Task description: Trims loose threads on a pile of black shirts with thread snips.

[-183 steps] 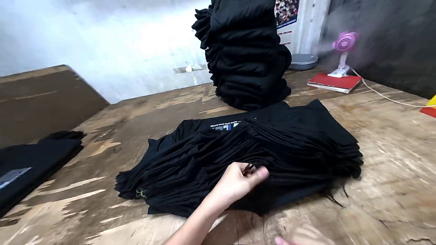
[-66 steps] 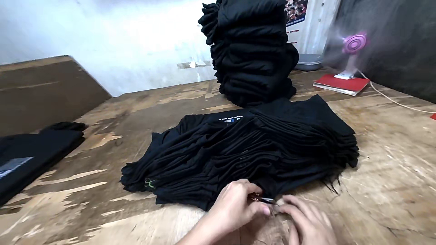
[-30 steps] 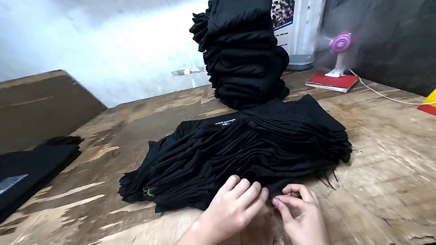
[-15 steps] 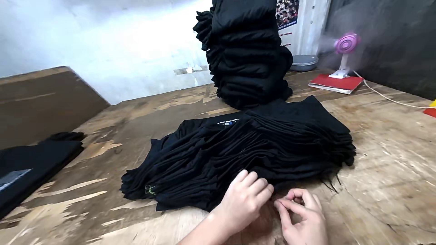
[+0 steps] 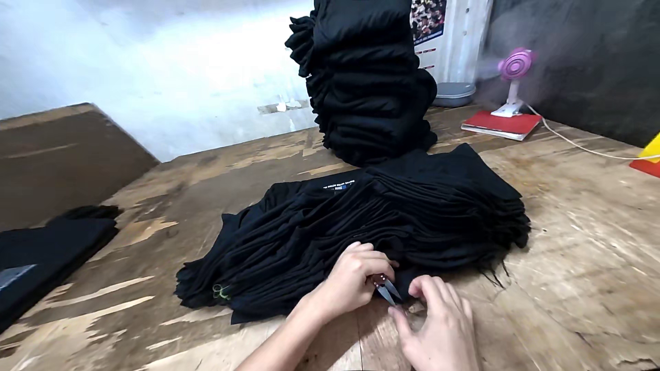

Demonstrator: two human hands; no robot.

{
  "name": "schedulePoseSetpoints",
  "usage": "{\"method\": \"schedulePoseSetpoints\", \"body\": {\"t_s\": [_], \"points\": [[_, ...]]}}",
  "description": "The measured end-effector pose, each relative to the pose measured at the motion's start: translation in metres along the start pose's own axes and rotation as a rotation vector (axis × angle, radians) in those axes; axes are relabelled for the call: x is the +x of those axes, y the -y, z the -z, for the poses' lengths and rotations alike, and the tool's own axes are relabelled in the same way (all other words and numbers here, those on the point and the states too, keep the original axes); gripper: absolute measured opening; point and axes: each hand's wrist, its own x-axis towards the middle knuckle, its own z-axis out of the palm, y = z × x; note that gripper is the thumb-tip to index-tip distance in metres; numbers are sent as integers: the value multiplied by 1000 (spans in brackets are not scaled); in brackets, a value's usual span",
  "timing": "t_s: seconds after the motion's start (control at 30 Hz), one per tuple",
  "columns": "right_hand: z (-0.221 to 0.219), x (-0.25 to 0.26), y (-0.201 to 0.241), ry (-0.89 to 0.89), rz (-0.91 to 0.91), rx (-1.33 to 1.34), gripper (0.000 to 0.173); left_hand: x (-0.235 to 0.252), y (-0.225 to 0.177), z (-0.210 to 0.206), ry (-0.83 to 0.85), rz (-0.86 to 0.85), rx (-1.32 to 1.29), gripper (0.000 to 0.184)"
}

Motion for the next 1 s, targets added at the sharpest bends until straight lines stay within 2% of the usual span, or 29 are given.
{"method": "schedulePoseSetpoints", "body": {"t_s": [0.1,0.17,0.23,0.27,0.37,0.43,0.47,0.57,0.63,0.77,0.9,0.97,1.0], "points": [[8,0,2,133,-41,-25,57,1,3,-1,-4,-17,57,35],[2,0,1,108,-44,-61,65,4,2,-7,-40,-13,129,30],[-9,2,2,26,-27,-76,64,8,1,-5,-45,10,93,28],[-14,4,3,-17,-17,-74,60,9,1,-2,-25,28,27,29],[-22,9,5,-114,16,-44,27,17,-1,12,115,152,-154,22],[-25,10,4,-124,10,31,21,32,-9,14,218,342,-137,21],[-25,11,2,-117,-16,81,24,43,-16,13,271,443,-107,22],[-22,16,-1,-71,-143,176,58,63,-26,13,362,620,-77,22],[-23,18,1,-80,-156,137,63,67,-27,15,381,658,-99,21],[-27,20,6,-100,-97,90,52,67,-29,18,394,683,-133,21],[-22,25,-6,23,-123,365,47,65,-26,12,321,727,-176,19],[-17,22,-13,44,-123,310,38,58,-27,7,272,701,-169,20],[-14,16,-14,0,-84,222,31,51,-28,6,229,651,-171,22]]}}
